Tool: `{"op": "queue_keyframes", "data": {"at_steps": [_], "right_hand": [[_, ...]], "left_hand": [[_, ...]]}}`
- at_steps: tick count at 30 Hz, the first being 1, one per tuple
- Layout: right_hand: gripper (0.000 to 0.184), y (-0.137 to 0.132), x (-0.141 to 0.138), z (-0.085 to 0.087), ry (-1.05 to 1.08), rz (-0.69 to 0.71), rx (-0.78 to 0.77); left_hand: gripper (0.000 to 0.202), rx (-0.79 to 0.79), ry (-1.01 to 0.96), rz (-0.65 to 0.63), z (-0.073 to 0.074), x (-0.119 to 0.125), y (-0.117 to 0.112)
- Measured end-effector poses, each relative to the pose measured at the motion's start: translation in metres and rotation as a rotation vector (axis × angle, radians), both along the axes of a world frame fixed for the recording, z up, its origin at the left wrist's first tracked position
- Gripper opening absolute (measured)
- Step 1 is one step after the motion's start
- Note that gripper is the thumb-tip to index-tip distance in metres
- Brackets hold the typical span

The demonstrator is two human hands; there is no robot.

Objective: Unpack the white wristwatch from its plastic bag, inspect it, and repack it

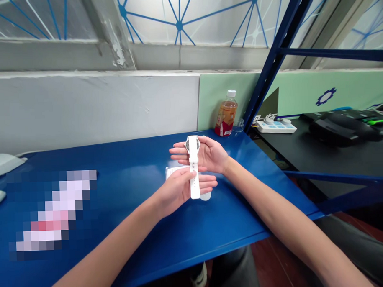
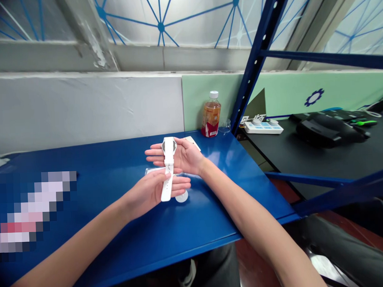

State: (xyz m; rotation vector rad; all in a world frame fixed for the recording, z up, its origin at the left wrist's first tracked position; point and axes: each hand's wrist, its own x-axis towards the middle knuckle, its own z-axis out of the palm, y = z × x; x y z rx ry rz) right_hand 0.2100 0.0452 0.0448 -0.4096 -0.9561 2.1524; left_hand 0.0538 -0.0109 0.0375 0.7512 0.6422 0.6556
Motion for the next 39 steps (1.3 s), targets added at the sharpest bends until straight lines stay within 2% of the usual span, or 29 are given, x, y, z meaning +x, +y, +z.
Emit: {"op": "queue_keyframes", "data": {"at_steps": [5,8,11,14,16,18,23,26,29,33,39], "right_hand": [[0.056,0.001,0.001,-0.002,0.014,0.013,0.014],[0.053,0.002,0.003,-0.001,0.011,-0.029,0.018],[0.047,0.006,0.008,0.0,0.064,-0.158,-0.008],[0.038,0.013,0.015,0.0,0.195,-0.38,-0.016],[0.035,0.018,0.017,-0.001,0.239,-0.51,-0.011],[0.033,0.02,0.016,-0.004,0.195,-0.565,0.012],[0.025,0.014,0.004,-0.01,-0.021,-0.493,0.275],[0.025,0.009,0.0,-0.013,-0.18,-0.453,0.436],[0.022,0.006,0.0,-0.014,-0.277,-0.421,0.505],[0.025,0.004,0.001,-0.009,-0.204,-0.277,0.415],[0.042,-0.004,0.002,0.006,0.042,-0.067,0.212]], "left_hand": [[0.02,0.01,0.02,-0.005,-0.001,-0.002,0.001],[0.023,-0.013,0.013,-0.005,0.003,-0.003,0.002],[0.043,-0.1,-0.061,-0.006,0.008,-0.006,0.003],[0.072,-0.172,-0.187,0.062,0.011,-0.009,0.005],[0.079,-0.178,-0.21,0.131,0.013,-0.01,0.006],[0.077,-0.167,-0.173,0.168,0.015,-0.009,0.006],[0.057,-0.08,-0.086,0.201,0.016,-0.005,0.005],[0.041,0.052,-0.04,0.19,0.01,-0.004,0.005],[0.029,0.177,0.059,0.161,0.001,-0.004,0.003],[0.026,0.255,0.123,0.125,-0.005,-0.001,-0.001],[0.027,0.309,0.165,0.158,-0.001,0.002,-0.004]]}}
